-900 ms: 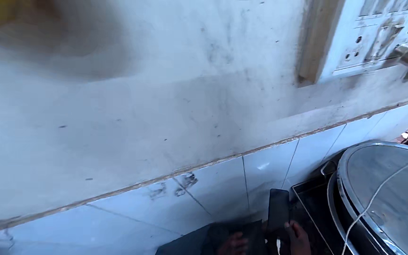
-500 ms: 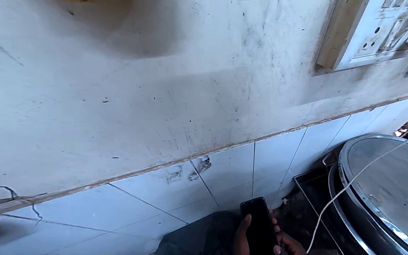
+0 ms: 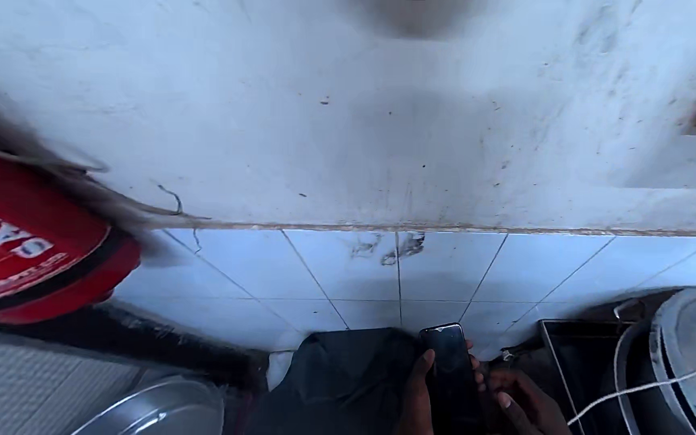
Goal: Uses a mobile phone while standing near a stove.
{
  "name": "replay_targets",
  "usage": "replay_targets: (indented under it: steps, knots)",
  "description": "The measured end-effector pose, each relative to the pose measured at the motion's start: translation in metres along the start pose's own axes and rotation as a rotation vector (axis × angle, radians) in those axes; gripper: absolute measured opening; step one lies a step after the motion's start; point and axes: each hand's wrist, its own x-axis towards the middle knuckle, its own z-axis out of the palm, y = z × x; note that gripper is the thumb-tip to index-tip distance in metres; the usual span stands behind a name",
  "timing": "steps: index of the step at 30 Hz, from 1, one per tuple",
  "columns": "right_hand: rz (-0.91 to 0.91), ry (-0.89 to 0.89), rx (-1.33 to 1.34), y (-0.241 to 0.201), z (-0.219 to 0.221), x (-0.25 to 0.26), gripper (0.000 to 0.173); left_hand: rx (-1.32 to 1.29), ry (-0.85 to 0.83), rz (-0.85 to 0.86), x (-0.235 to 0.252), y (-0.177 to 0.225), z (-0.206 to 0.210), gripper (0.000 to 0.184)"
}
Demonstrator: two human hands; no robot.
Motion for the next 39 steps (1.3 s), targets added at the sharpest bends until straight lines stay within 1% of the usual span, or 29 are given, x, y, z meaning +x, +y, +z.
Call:
replay_targets:
  steps: [4,8,12,14,15,16,17,19,23,29,32,36,39]
  knots:
    - [-0.062,-0.043,0.061,-0.013,0.006,0.008,0.060,-0.011,-0.050,0.013,0.003,-0.002,0.010,0.081]
    - [-0.138,-0.049,0.039,-0.025,0.010,0.011,0.080,-0.015,-0.106,0.066,0.006,-0.005,0.027,0.075]
    - [-0.203,-0.070,-0.032,-0.043,0.003,0.011,0.087,-0.009,-0.076,0.135,0.003,-0.006,0.050,0.076]
    - [-0.240,-0.084,-0.088,-0.054,-0.002,0.010,0.088,-0.020,-0.086,0.186,0.000,-0.007,0.056,0.073]
    - [-0.257,-0.092,-0.103,-0.058,-0.004,0.010,0.087,-0.005,-0.058,0.239,-0.003,-0.006,0.060,0.066]
    - [-0.269,-0.102,-0.103,-0.062,-0.005,0.010,0.086,0.044,0.016,0.320,-0.006,-0.006,0.065,0.056]
    - [-0.277,-0.108,-0.099,-0.064,-0.006,0.011,0.085,0.083,0.072,0.386,-0.008,-0.007,0.069,0.050]
    - [-0.293,-0.122,-0.099,-0.068,-0.008,0.012,0.084,0.105,0.096,0.448,-0.011,-0.007,0.074,0.045]
    - [-0.339,-0.154,-0.087,-0.074,-0.011,0.015,0.081,0.166,0.119,0.510,-0.019,-0.007,0.086,0.041]
    - [-0.387,-0.154,-0.109,-0.081,-0.009,0.013,0.075,0.160,0.016,0.537,-0.028,-0.005,0.087,0.042]
    - [-0.398,-0.151,-0.124,-0.083,-0.007,0.011,0.075,0.141,0.002,0.537,-0.030,-0.004,0.087,0.039]
    - [-0.409,-0.143,-0.127,-0.083,-0.005,0.009,0.073,0.157,0.026,0.534,-0.033,-0.003,0.087,0.040]
    - [-0.403,-0.140,-0.128,-0.082,-0.004,0.007,0.073,0.125,-0.006,0.511,-0.033,-0.002,0.087,0.040]
